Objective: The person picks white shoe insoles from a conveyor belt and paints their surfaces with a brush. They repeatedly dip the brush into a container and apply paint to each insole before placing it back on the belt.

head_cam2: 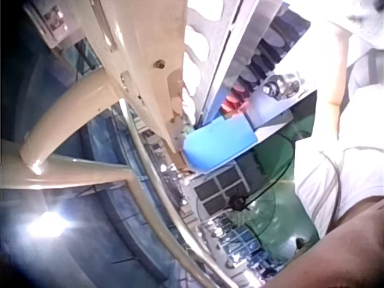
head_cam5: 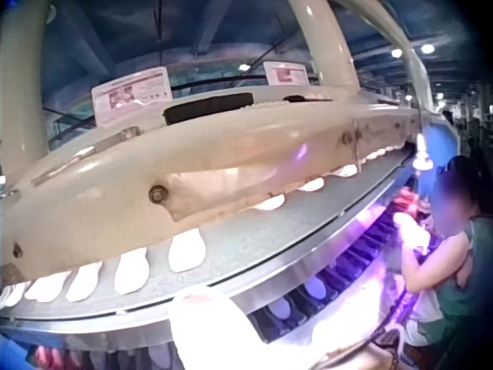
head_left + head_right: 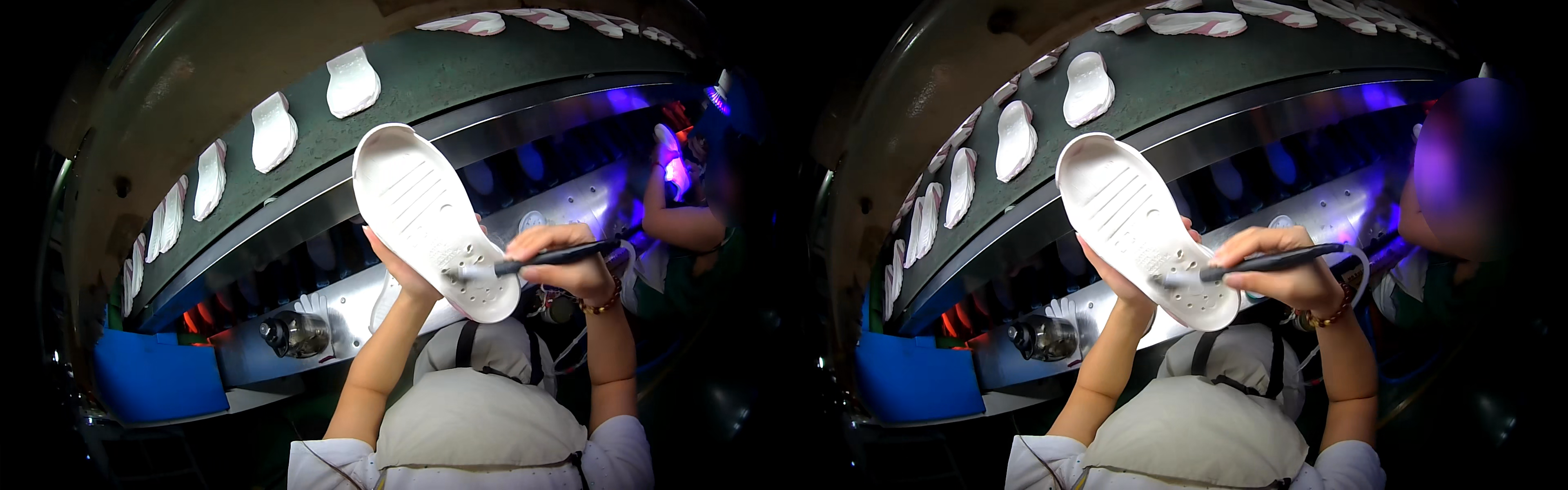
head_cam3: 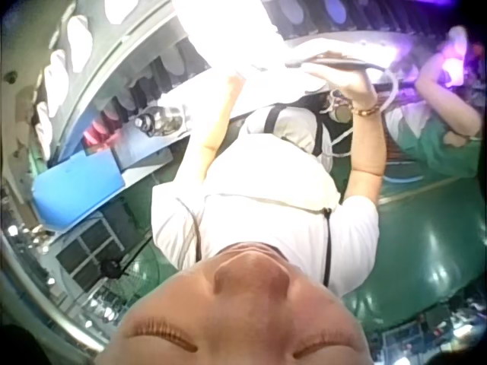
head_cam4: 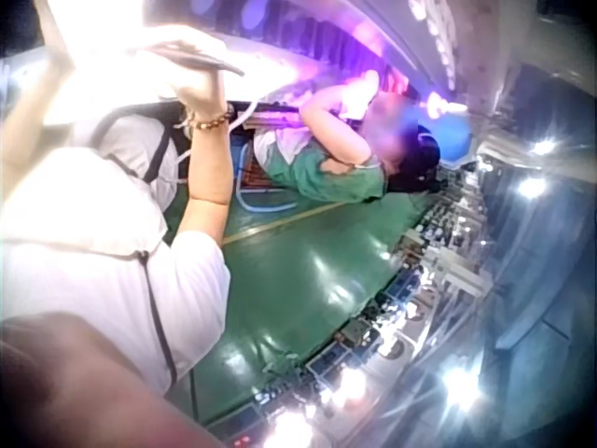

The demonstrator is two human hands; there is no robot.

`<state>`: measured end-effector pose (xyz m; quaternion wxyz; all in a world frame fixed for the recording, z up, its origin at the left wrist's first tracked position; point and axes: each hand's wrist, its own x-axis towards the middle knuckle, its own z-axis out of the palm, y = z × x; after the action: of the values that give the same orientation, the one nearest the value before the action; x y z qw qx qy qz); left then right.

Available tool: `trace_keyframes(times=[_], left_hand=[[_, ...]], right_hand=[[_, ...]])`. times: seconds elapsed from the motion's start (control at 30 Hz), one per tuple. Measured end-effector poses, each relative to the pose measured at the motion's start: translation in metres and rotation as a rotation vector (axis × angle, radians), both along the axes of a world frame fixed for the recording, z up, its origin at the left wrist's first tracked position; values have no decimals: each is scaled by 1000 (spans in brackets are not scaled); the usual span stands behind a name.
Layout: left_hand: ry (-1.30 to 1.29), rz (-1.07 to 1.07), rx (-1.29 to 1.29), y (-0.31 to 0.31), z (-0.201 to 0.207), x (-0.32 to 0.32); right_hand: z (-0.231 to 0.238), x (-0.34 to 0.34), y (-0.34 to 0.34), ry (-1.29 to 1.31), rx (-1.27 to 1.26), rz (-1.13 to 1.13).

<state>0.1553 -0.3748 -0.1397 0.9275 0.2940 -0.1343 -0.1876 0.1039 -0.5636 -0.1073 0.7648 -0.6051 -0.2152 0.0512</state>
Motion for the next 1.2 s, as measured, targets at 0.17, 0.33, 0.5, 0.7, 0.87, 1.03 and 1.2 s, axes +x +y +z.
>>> trace_keyframes(times=[0.17,0.33,0.5,0.7,0.87,1.03,1.2], left_hand=[[-24,54,-53,-1,16,5],[152,-54,-240,-2,26,8],[68,-115,-266,-12,-7,-17],[121,-183,-285,-2,-24,-9],[1,-166,-105,-3,-6,0],[-47,-263,374,21,-12,10],[245,-476,412,16,14,16]], right_hand=[[-10,-1,-5,-141,-79,26],[-14,-9,-1,71,85,-100],[-12,-14,18,19,-38,-185],[-18,-10,15,6,273,209],[3,3,7,-100,-272,2],[23,11,-13,-173,-347,270],[7,7,-13,-214,-368,292]])
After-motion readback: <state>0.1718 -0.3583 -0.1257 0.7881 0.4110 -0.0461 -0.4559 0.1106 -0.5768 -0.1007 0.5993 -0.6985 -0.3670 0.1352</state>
